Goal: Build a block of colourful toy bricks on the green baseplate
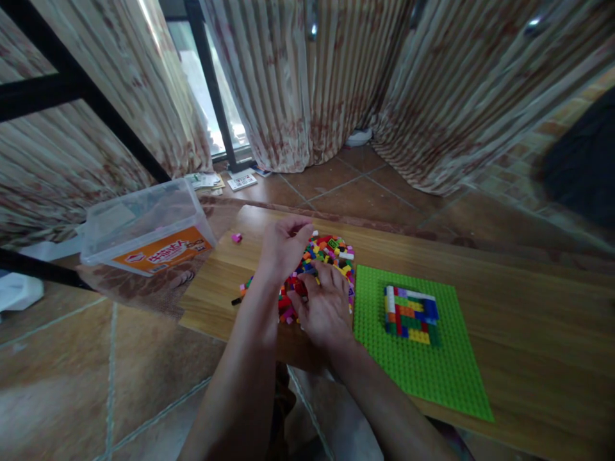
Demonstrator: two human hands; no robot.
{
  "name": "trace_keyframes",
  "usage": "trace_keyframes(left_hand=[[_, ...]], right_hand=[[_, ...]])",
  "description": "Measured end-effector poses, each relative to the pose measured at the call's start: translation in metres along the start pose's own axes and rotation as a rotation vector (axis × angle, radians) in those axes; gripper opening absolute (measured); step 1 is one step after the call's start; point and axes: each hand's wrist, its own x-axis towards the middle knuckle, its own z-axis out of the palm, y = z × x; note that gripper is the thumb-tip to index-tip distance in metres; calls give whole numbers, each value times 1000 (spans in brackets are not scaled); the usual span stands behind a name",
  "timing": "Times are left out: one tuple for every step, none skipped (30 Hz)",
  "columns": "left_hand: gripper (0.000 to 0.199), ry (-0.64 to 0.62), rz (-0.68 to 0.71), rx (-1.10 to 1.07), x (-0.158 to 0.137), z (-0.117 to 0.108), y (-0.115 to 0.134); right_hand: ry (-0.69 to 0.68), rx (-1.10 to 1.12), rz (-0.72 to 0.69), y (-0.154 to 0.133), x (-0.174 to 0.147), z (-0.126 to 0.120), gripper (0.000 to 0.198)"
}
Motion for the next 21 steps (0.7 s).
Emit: trace_keyframes(left_hand=[[15, -4, 2, 3, 0, 0, -1], [16, -8, 3, 9, 0, 0, -1], [16, -10, 5, 16, 1, 0, -2], [17, -10, 5, 22, 1, 0, -2], [17, -9, 3, 28, 1, 0, -3], [17, -6, -1, 32, 1, 0, -3], [17, -3, -5, 37, 1, 0, -4], [17, -1, -7, 42, 1, 0, -4], [18, -1, -9, 47, 1, 1, -3], [18, -2, -11, 53, 1, 1, -3], [18, -3, -13, 59, 0, 1, -2], [18, -4, -15, 65, 0, 1, -2], [18, -8, -19, 70, 0, 1, -1], [18, -9, -25, 76, 0, 1, 0], [18, -12, -32, 82, -1, 1, 0], [18, -21, -38, 91, -1, 1, 1], [17, -42, -47, 101, -1, 1, 1], [17, -73, -56, 111, -2, 1, 2], [18, -114, -67, 116, -3, 1, 2], [17, -170, -80, 113, -5, 3, 3], [18, -242, -96, 101, -7, 5, 4]], right_hand=[[-1, -6, 18, -2, 1, 0, 35], [2, -7, 37, -4, 2, 0, 34], [6, -3, 56, -5, 2, 0, 32], [10, 4, 74, -6, 3, 0, 29], [13, 9, 91, -6, 3, 0, 27], [14, 15, 103, -6, 4, 0, 25], [15, 20, 110, -6, 4, 1, 24], [19, 25, 110, -6, 4, 2, 22], [27, 31, 105, -6, 4, 3, 22], [39, 38, 96, -6, 4, 4, 21], [53, 49, 86, -5, 4, 4, 21], [69, 67, 75, -4, 4, 4, 21], [88, 93, 69, -3, 4, 3, 21], [113, 127, 66, -2, 4, 1, 20], [141, 167, 68, 0, 5, -2, 19], [173, 214, 75, 2, 5, -6, 19], [207, 268, 86, 5, 6, -10, 18], [237, 327, 101, 9, 7, -15, 17], [264, 393, 125, 13, 7, -20, 16], [283, 467, 157, 17, 8, -25, 15], [300, 546, 199, 22, 8, -29, 15]])
